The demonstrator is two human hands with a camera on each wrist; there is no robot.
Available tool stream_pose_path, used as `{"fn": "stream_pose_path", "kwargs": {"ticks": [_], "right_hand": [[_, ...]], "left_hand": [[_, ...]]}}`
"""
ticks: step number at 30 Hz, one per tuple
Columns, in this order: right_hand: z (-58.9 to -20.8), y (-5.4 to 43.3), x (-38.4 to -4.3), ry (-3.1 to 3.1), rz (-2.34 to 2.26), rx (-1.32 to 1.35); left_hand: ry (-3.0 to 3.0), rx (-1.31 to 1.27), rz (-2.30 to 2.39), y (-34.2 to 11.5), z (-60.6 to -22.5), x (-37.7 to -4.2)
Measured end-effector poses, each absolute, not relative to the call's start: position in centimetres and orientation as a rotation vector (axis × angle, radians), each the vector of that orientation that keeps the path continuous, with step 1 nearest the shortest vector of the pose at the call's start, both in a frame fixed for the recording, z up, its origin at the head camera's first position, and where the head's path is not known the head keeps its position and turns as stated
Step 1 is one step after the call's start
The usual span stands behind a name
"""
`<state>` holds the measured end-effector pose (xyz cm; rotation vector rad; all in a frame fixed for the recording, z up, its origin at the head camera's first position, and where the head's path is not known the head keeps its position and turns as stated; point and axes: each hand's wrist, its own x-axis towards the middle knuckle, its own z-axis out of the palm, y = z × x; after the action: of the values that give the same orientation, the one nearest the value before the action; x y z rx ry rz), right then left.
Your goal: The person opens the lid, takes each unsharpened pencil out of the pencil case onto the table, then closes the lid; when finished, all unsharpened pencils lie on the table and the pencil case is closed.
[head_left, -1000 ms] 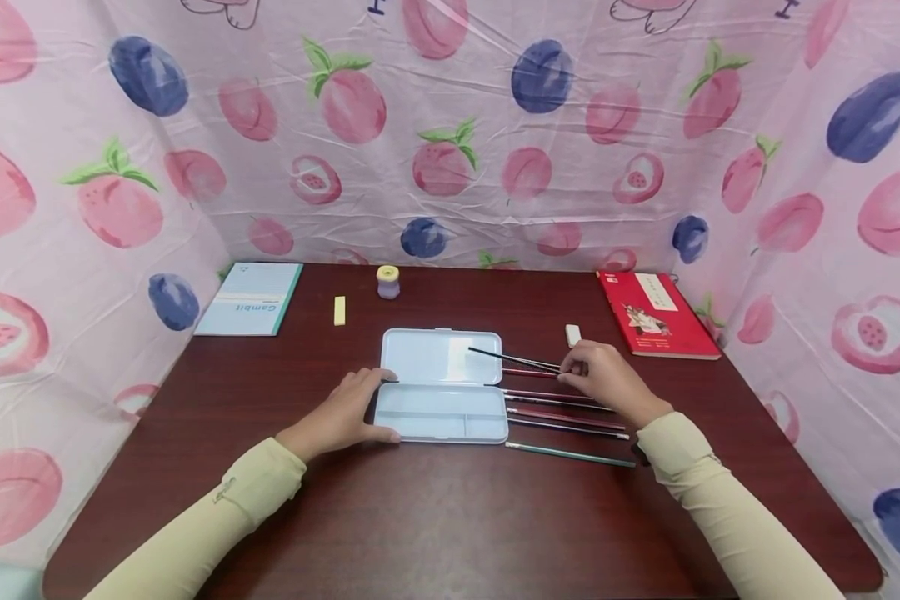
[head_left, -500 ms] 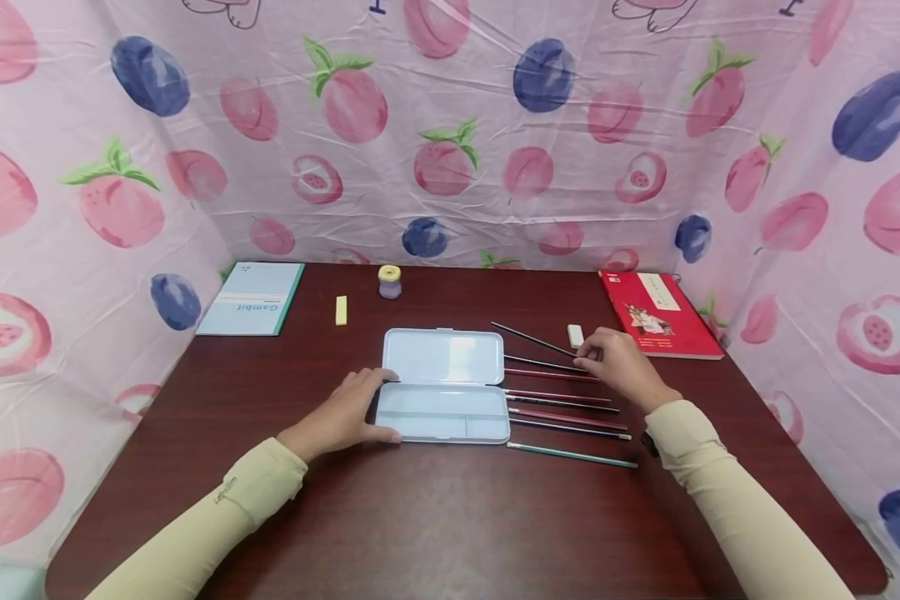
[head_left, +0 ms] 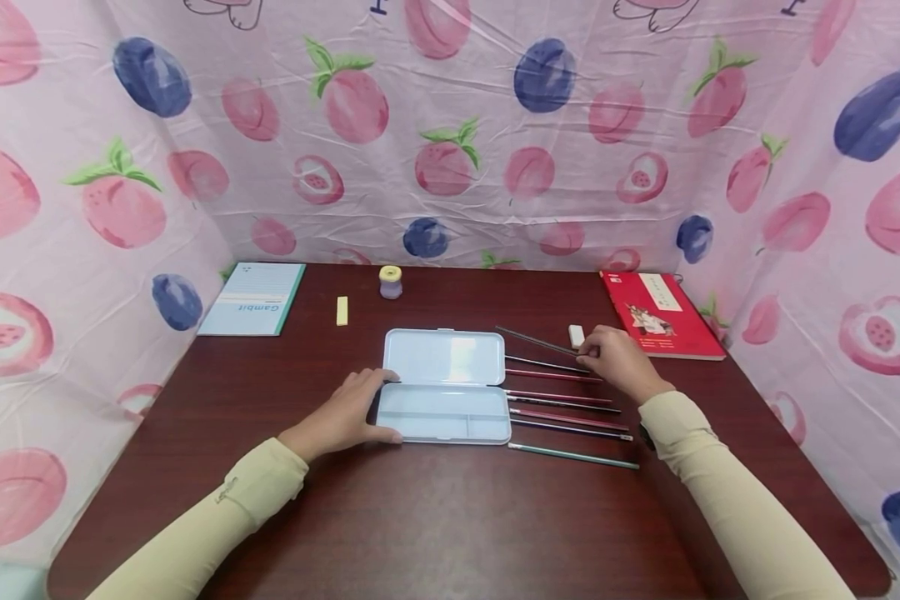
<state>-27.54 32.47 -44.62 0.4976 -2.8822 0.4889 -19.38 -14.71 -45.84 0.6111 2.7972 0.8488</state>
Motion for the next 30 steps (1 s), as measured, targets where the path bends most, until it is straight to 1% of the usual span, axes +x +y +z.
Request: {"fn": "stream_pose_path", "kwargs": {"ticks": [30], "right_hand": [[-45.34, 31.50, -28.22, -2.999, 0.358, 0.484]], "left_hand": [[2.796, 0.604, 0.846, -14.81, -45.83, -19.36]]}}
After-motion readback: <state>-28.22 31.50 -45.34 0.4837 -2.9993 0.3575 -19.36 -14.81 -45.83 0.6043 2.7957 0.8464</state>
